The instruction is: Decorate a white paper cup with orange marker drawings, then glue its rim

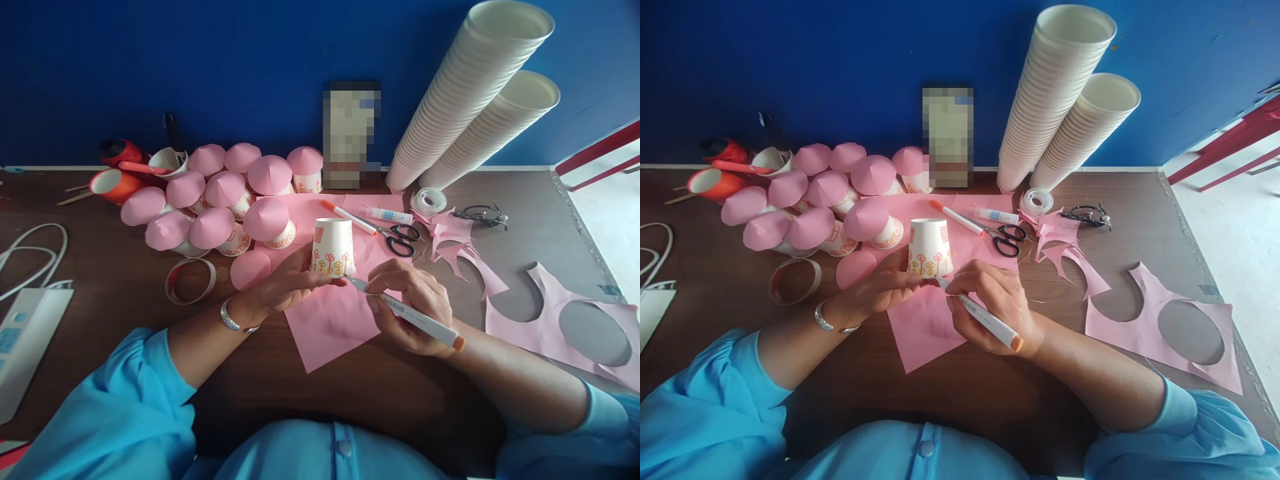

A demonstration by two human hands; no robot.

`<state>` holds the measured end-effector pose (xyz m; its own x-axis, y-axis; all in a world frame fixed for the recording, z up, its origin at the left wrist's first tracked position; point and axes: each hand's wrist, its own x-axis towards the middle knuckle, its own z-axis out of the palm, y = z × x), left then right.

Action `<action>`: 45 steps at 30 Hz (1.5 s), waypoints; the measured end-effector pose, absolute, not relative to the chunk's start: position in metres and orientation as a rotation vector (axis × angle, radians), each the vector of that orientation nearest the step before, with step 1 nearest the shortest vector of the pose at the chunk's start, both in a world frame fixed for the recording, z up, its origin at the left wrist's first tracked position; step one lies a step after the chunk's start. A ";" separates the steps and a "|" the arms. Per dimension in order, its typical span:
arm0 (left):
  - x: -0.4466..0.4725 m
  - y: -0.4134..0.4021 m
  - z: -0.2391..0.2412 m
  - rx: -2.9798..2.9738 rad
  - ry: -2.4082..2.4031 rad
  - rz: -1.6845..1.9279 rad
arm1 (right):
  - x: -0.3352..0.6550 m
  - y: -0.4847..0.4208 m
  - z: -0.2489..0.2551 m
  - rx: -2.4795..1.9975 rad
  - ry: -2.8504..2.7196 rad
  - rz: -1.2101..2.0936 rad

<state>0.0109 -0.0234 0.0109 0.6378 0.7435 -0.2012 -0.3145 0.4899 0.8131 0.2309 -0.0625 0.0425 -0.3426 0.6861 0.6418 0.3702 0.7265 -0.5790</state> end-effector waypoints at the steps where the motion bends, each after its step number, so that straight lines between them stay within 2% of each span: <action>1: 0.010 -0.023 0.008 0.817 0.585 0.691 | 0.231 -0.063 0.043 -0.809 -1.964 0.407; 6: 0.005 -0.022 -0.002 0.801 0.562 0.703 | 0.231 -0.063 0.043 -0.818 -1.958 0.406; 16: 0.010 -0.023 0.011 0.769 0.597 0.695 | 0.231 -0.062 0.041 -0.821 -1.963 0.383; 45: 0.011 -0.024 0.008 0.830 0.564 0.698 | 0.231 -0.060 0.038 -0.811 -1.973 0.374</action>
<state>0.0106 -0.0237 0.0076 0.6454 0.7428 -0.1781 -0.3301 0.4816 0.8119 0.2308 -0.0602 0.0384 -0.3413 0.6753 0.6538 0.3895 0.7347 -0.5555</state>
